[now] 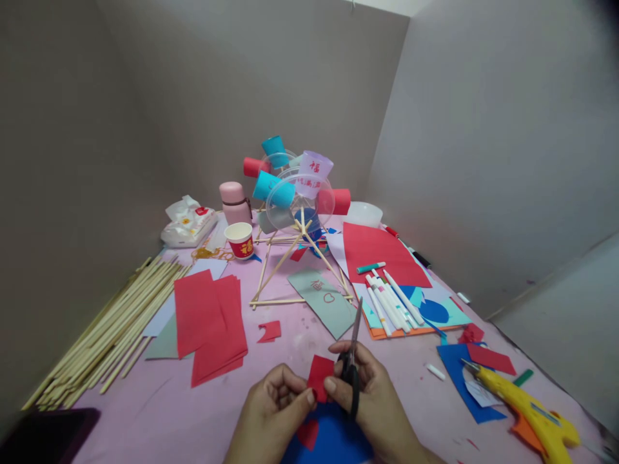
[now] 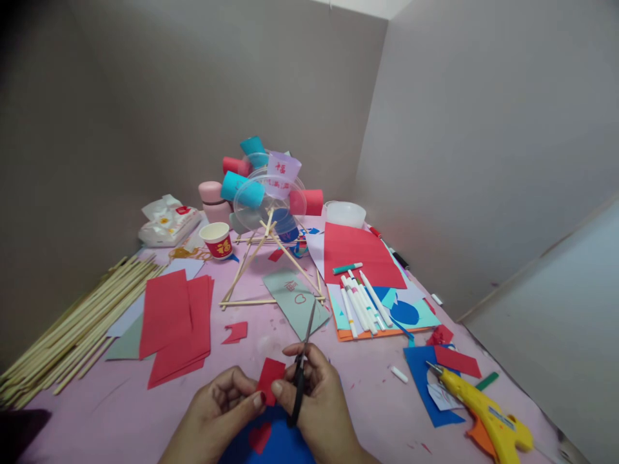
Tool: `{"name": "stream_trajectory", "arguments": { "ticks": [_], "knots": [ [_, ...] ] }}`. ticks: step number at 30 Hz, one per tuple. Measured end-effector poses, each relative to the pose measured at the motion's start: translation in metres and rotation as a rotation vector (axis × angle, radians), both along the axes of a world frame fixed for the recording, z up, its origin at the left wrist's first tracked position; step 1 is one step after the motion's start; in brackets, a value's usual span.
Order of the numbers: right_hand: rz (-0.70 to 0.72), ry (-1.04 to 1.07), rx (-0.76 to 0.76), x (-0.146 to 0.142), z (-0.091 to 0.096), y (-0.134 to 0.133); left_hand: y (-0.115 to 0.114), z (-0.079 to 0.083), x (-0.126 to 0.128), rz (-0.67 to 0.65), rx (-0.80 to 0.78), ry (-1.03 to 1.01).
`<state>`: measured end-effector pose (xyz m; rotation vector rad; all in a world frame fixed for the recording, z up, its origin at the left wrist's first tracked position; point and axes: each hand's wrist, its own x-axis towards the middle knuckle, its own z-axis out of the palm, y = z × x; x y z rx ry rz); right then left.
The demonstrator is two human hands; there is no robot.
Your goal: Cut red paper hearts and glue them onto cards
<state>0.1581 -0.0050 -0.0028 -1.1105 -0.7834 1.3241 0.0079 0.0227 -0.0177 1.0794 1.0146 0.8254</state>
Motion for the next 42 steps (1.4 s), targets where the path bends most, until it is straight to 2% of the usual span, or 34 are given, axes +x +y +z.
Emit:
{"name": "stream_trajectory", "arguments": {
  "ticks": [5,9,12,16,24,29,37,42],
  "knots": [
    [-0.008,-0.092,0.021,-0.002,-0.005,-0.001,-0.002,0.002,0.002,0.022,-0.063,-0.123],
    [-0.001,-0.127,0.045,-0.003,-0.005,-0.003,-0.003,0.009,0.002,-0.052,-0.063,-0.005],
    [-0.006,-0.136,0.033,-0.004,-0.004,-0.004,-0.001,0.011,0.002,-0.011,-0.056,0.059],
    [0.038,-0.126,0.014,-0.004,-0.003,-0.005,0.000,0.012,0.002,0.025,-0.058,0.058],
    [0.047,-0.244,0.031,-0.005,-0.004,-0.006,-0.004,0.016,0.003,0.016,-0.062,0.047],
    [0.059,-0.231,0.034,-0.005,-0.004,-0.006,-0.006,0.017,0.004,0.072,-0.017,0.090],
    [0.095,-0.165,-0.004,-0.004,-0.002,-0.005,-0.009,0.013,0.007,0.033,-0.036,0.025],
    [0.217,-0.112,-0.040,-0.002,-0.001,-0.003,-0.003,0.017,0.002,0.010,-0.015,-0.042]
  ]
}}
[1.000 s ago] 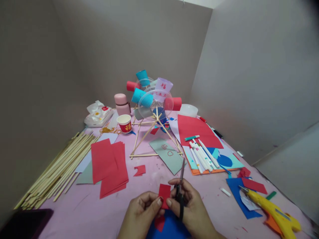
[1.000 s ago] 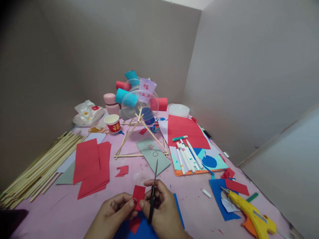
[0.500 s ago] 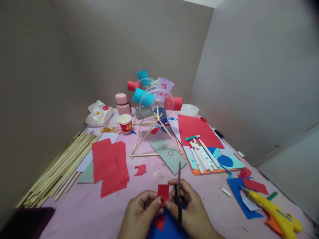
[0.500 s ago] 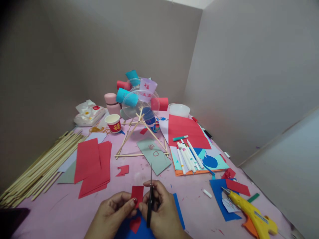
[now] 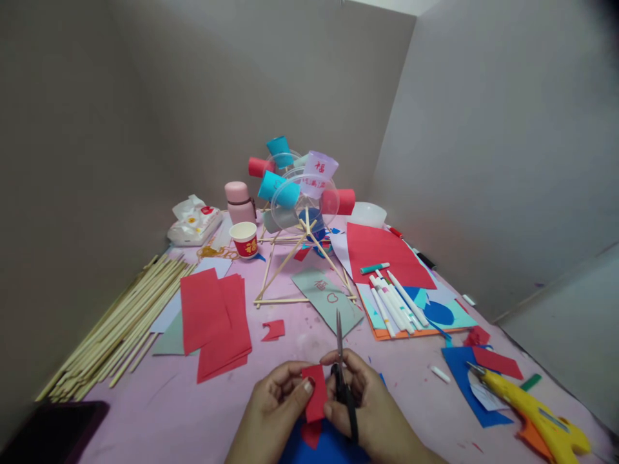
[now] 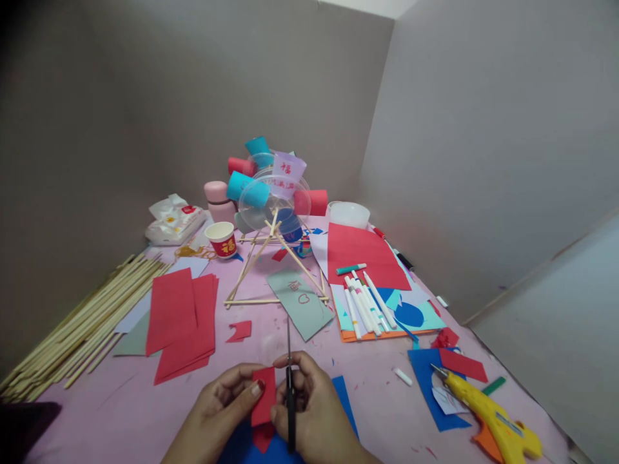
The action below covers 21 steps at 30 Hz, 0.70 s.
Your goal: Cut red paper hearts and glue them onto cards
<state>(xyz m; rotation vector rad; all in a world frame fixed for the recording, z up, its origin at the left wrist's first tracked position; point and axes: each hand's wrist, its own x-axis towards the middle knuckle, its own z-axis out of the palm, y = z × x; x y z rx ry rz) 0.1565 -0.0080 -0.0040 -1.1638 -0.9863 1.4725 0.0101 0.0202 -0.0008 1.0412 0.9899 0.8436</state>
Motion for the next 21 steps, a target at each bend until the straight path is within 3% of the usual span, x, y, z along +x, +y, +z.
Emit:
{"name": "stream_trajectory", "arguments": {
  "ticks": [10,21],
  "knots": [
    [0.061,0.148,-0.040,0.005,0.002,-0.001,0.000,0.009,-0.010,-0.102,0.332,0.316],
    [0.042,0.021,0.042,0.004,-0.002,-0.002,0.002,0.001,-0.009,-0.007,0.022,0.141]
  ]
}}
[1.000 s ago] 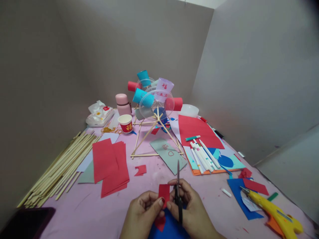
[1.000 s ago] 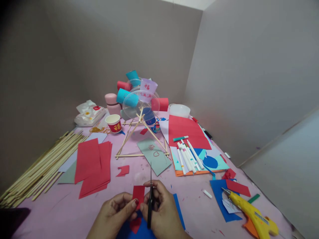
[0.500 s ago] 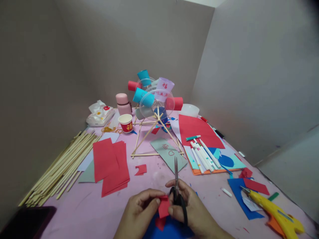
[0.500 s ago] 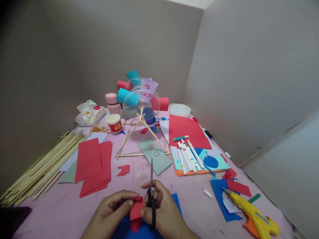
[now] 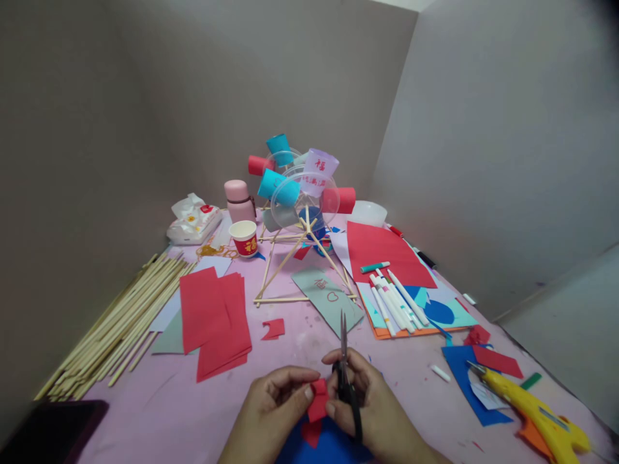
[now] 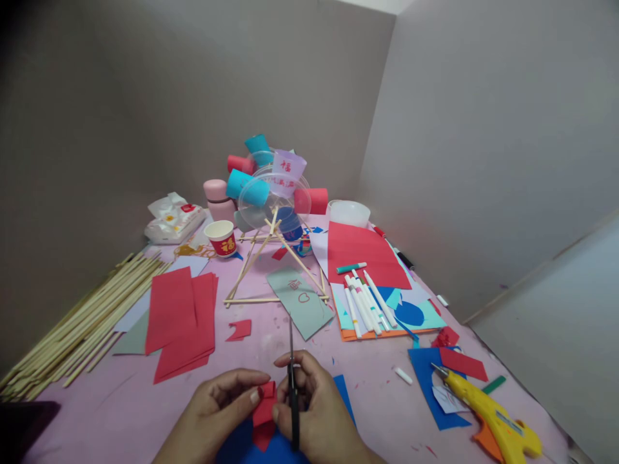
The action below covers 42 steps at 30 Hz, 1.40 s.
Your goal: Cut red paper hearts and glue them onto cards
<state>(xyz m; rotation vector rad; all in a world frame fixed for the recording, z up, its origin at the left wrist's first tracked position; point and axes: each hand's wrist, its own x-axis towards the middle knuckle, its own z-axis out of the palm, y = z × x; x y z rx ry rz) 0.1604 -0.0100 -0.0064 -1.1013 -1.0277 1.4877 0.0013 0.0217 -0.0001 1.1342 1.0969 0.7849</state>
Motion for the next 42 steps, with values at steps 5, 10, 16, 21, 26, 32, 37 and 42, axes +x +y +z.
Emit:
{"name": "stream_trajectory", "arguments": {
  "ticks": [5,10,16,21,26,32,37,42],
  "knots": [
    [-0.045,0.060,0.011,0.001,-0.002,0.001,-0.001,0.001,0.000,0.035,0.025,0.022],
    [-0.086,0.009,-0.019,0.000,0.001,0.001,-0.004,0.001,0.002,-0.059,0.047,0.022],
    [-0.190,-0.043,0.045,0.000,0.004,0.000,-0.008,-0.005,0.009,-0.167,-0.091,-0.041],
    [-0.141,-0.064,0.026,0.002,0.005,0.000,-0.009,-0.004,0.011,-0.143,-0.102,0.033],
    [-0.148,-0.058,0.003,0.002,0.007,0.000,-0.006,-0.002,0.009,-0.156,-0.088,0.041],
    [-0.131,-0.048,0.002,0.002,0.007,0.002,-0.006,-0.005,0.008,-0.168,-0.085,0.020],
    [-0.154,-0.027,0.008,0.001,0.007,0.002,-0.005,-0.005,0.007,-0.180,-0.073,-0.027],
    [-0.124,-0.021,-0.001,0.002,0.008,0.000,-0.003,-0.004,0.005,-0.161,-0.063,-0.049]
  ]
}}
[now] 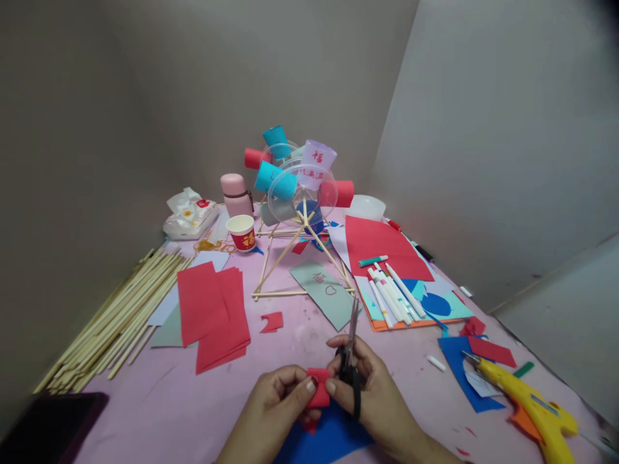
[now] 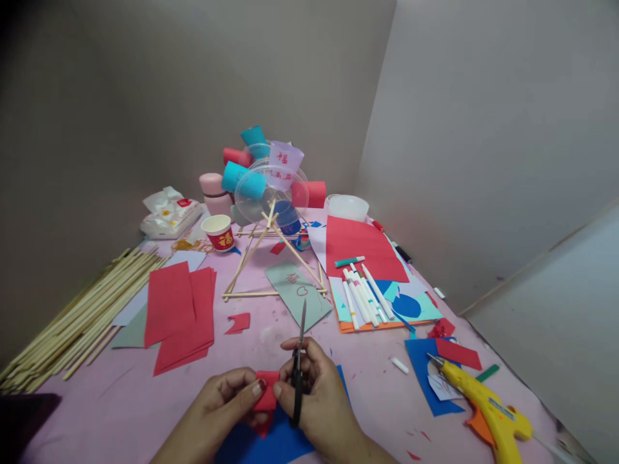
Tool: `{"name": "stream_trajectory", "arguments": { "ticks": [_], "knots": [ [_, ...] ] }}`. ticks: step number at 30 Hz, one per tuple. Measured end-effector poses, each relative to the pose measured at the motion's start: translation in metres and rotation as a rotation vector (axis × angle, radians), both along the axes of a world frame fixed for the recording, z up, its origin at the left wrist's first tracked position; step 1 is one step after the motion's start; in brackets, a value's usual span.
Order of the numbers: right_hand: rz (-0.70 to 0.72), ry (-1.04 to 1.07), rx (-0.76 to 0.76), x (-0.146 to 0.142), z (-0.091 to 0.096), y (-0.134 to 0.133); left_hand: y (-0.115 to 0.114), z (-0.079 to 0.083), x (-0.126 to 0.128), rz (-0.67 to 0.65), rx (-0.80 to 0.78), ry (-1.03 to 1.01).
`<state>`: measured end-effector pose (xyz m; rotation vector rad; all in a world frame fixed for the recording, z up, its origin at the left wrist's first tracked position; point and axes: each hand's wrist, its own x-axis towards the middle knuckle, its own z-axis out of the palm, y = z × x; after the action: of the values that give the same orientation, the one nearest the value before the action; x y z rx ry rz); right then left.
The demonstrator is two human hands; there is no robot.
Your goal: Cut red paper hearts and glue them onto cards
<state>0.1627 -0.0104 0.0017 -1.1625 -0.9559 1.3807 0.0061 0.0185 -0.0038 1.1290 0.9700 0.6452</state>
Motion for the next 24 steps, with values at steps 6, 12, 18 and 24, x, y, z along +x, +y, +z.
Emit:
{"name": "stream_trajectory", "arguments": {
  "ticks": [6,12,18,24],
  "knots": [
    [0.051,0.057,0.018,0.002,-0.003,0.000,0.001,-0.001,0.000,-0.011,-0.004,-0.011],
    [0.072,0.080,-0.007,0.004,-0.002,0.000,0.001,0.003,-0.002,-0.039,0.003,-0.010],
    [0.109,0.146,-0.022,0.004,-0.001,0.001,0.004,0.015,-0.001,-0.088,0.013,0.001],
    [0.072,0.183,-0.084,0.005,-0.001,0.002,0.002,0.011,-0.001,-0.114,0.018,0.013]
  ]
}}
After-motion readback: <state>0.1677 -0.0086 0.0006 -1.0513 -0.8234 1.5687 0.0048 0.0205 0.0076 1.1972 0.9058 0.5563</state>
